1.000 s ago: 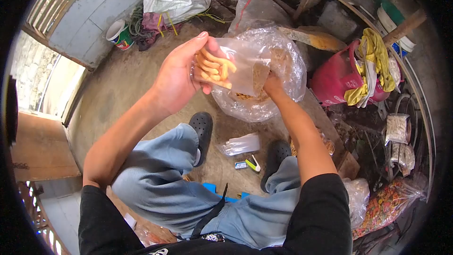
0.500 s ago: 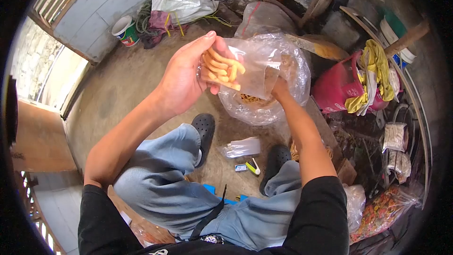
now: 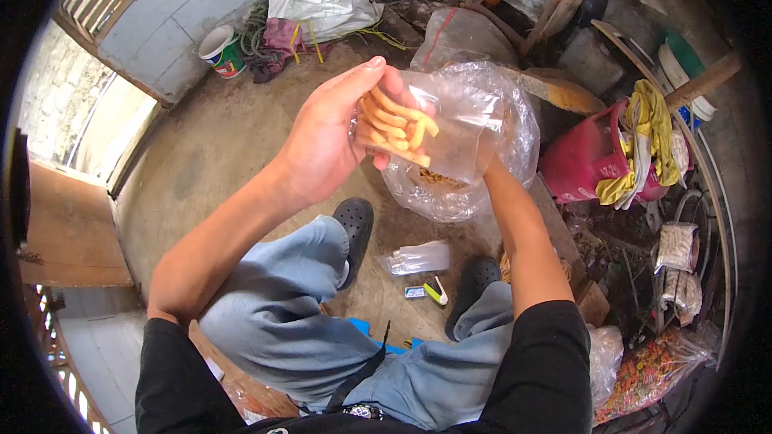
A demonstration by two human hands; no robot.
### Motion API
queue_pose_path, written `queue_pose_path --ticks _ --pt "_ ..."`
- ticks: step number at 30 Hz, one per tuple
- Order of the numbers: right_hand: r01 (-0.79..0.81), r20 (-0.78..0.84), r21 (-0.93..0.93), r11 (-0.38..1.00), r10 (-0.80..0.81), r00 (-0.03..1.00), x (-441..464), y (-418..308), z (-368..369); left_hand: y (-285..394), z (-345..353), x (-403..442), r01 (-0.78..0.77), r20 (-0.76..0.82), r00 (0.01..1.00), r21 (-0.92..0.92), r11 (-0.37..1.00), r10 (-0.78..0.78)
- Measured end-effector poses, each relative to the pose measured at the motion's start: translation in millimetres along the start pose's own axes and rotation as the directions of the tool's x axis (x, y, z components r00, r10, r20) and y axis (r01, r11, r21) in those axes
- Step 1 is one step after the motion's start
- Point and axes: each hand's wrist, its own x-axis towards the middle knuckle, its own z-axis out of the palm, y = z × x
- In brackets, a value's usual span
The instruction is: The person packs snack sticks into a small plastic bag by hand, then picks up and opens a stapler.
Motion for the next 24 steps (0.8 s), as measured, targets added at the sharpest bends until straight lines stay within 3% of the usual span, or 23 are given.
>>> queue_pose_path --ticks 6,12,13,15,19,21,24 --pt "0.059 -0.079 0.12 0.991 -0.05 0.996 -10.1 -3.3 -25.6 0.5 2.4 -2.6 0.002 -0.015 1.0 0.034 0.999 -0.001" --pt "0.201 -0.217 0.471 0.859 -0.107 0.97 -62.9 -17.3 -108.8 0.7 4.3 -8.2 -0.022 -0.008 1.0 0.066 0.998 0.022" --pt "-0.076 0.041 0.678 0.732 0.065 0.997 -88.7 -44.0 -153.4 1.3 6.3 -9.1 -0.031 0.003 1.0 0.062 0.998 0.03" --pt "-0.008 -0.015 0.713 0.702 0.027 1.0 -107.1 -40.9 -183.2 2.5 12.1 -10.2 -0.055 0.006 0.998 0.035 0.998 0.054" --pt "0.103 -0.211 0.89 0.443 0.201 0.957 -158.6 -80.8 -282.8 1.7 22.8 -8.1 -0.09 0.034 0.995 0.002 0.996 0.09" --pt "0.194 -0.336 0.878 0.437 0.276 0.9 -187.6 -101.4 -321.4 1.8 28.8 -9.0 -0.075 0.026 0.997 -0.006 0.997 0.075" --pt "0.304 -0.445 0.835 0.459 0.237 0.864 -229.3 -116.7 -354.5 2.4 36.9 -13.3 -0.064 0.056 0.996 -0.034 0.997 0.065"
